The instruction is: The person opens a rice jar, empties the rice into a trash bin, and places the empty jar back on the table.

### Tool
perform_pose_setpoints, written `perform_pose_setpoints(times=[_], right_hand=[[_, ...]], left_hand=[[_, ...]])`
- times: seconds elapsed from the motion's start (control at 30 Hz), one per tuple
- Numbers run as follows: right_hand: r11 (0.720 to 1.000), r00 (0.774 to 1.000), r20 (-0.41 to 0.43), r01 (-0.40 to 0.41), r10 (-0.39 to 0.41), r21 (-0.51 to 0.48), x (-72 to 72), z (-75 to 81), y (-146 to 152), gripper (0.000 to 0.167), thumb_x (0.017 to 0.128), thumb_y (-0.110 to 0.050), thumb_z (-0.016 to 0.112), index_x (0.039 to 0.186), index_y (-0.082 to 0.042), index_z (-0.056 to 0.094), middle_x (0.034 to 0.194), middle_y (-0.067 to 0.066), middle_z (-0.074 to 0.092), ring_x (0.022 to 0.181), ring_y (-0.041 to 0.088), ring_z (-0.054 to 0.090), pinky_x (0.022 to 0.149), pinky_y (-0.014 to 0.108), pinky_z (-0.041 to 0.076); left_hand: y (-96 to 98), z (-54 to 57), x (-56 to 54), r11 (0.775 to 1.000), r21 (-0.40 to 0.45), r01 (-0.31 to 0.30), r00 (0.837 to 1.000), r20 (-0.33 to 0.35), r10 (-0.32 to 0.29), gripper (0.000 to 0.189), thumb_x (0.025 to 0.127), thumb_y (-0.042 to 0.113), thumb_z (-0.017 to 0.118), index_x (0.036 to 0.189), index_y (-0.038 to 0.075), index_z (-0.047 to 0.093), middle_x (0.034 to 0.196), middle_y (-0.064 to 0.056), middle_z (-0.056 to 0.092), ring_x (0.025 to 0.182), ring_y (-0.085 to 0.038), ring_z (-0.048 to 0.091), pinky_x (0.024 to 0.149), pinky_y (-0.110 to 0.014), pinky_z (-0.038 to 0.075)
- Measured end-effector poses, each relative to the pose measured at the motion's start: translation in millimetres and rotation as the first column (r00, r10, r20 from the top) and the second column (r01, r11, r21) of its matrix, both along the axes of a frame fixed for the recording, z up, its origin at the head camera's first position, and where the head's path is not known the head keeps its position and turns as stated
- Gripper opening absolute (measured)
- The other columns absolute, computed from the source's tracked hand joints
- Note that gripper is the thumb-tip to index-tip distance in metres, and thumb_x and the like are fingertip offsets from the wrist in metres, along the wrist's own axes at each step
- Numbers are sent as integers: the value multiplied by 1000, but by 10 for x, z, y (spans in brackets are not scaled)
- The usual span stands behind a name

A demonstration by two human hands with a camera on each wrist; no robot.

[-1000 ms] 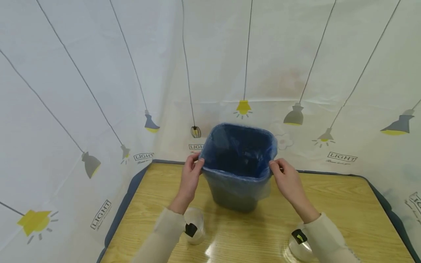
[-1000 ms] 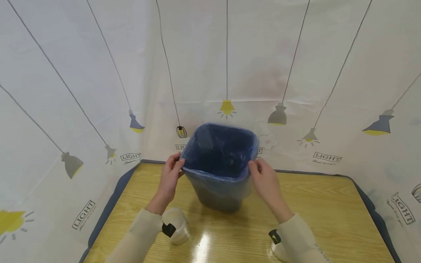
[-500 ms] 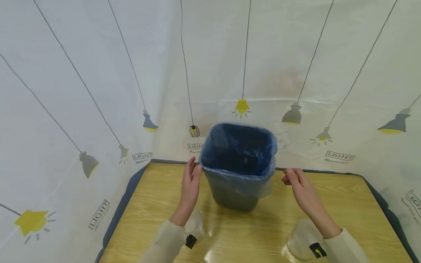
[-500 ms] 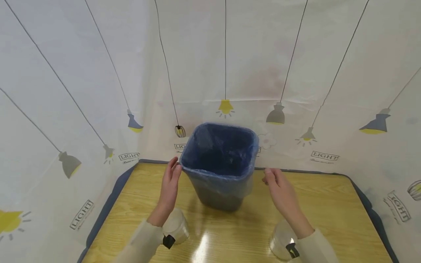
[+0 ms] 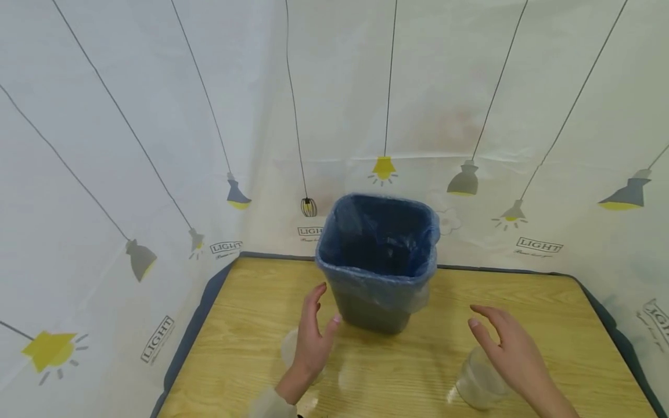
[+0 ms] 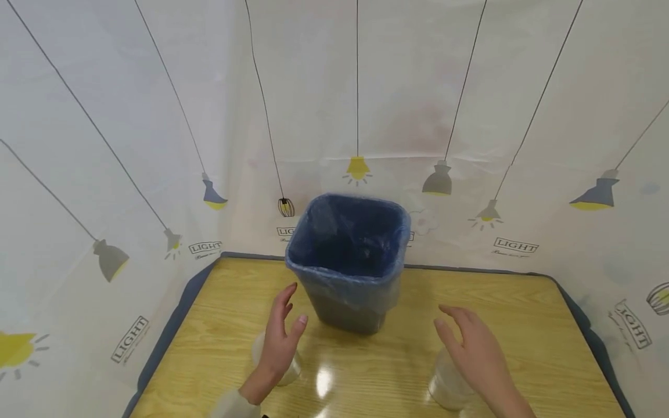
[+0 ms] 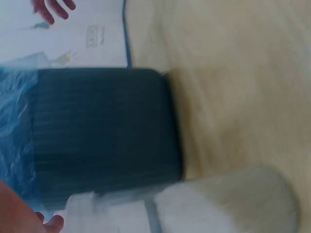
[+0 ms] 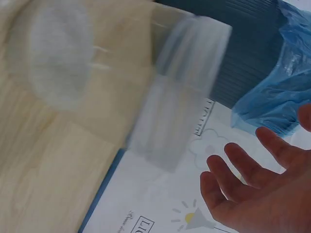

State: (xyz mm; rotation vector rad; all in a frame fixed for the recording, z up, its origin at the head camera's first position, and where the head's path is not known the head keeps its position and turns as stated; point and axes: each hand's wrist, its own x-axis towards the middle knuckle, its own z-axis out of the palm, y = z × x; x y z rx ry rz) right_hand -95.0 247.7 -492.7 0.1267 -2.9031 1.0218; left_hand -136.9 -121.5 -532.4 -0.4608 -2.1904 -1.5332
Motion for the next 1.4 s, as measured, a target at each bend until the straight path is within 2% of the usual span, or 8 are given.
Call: perform_pose_setpoints(times=[0.23, 0.47, 0.57, 0.8, 0.97, 1.07, 1.23, 1.4], right_hand=[[993, 997, 71, -11, 3, 120, 106, -280, 89, 64, 106, -55, 48, 146, -5, 56, 145, 34, 49, 123, 60, 51, 86, 71, 48], [983, 999, 49, -5, -4, 183, 181, -411, 93, 68, 101, -58, 57, 143, -5, 59, 143, 35, 51, 121, 59, 53, 86, 72, 47], [981, 998, 63, -6, -6, 196, 209, -451, 86, 72, 100, -60, 58, 144, -4, 58, 144, 35, 49, 122, 59, 52, 85, 72, 47], [968, 995, 94, -10, -14, 249, 240, -537, 76, 80, 95, -64, 62, 145, -2, 56, 145, 39, 46, 123, 62, 50, 85, 73, 47], [958, 989, 148, -27, -17, 285, 228, -602, 72, 92, 89, -72, 63, 147, -1, 52, 145, 41, 43, 122, 64, 49, 86, 74, 46], [954, 989, 146, -28, -16, 298, 234, -608, 49, 96, 86, -74, 65, 147, -1, 52, 140, 40, 47, 117, 62, 53, 84, 72, 49], [960, 989, 145, -24, -18, 279, 234, -565, 37, 87, 88, -67, 69, 144, -1, 55, 128, 32, 56, 104, 50, 63, 73, 61, 55], [977, 974, 217, 16, -63, 214, 221, -480, 35, 90, 90, -71, 63, 147, -2, 52, 130, 33, 54, 103, 47, 64, 72, 57, 56]], left_hand=[[81, -183, 171, 996, -92, 12, 1000, -14, -13, 62, 92, 19, 67, 148, 1, 47, 145, -23, 52, 135, -35, 50, 106, -50, 45], [117, -215, 218, 977, -212, 39, 997, -62, -54, 69, 91, 28, 69, 148, -4, 46, 146, -20, 53, 136, -34, 51, 111, -46, 42], [134, -220, 216, 961, -276, 31, 994, -93, -58, 71, 90, 31, 69, 148, -4, 47, 146, -18, 53, 136, -33, 51, 111, -45, 43], [183, -214, 282, 921, -386, 44, 995, -68, -76, 70, 89, 34, 71, 148, 3, 50, 146, -15, 57, 136, -33, 53, 109, -49, 45], [216, -244, 297, 883, -468, 46, 991, -87, -98, 65, 92, 39, 68, 146, 6, 52, 143, -12, 60, 131, -32, 57, 105, -49, 48], [244, -225, 307, 873, -485, 54, 993, -69, -101, 65, 93, 40, 68, 147, 6, 52, 142, -14, 60, 129, -32, 58, 104, -50, 49], [272, -249, 309, 868, -492, 68, 994, -42, -102, 64, 94, 40, 67, 146, 7, 53, 141, -13, 61, 128, -31, 59, 104, -48, 49], [275, -297, 319, 861, -505, 71, 993, -45, -108, 62, 95, 40, 66, 145, 7, 53, 140, -11, 61, 126, -29, 60, 103, -47, 50]])
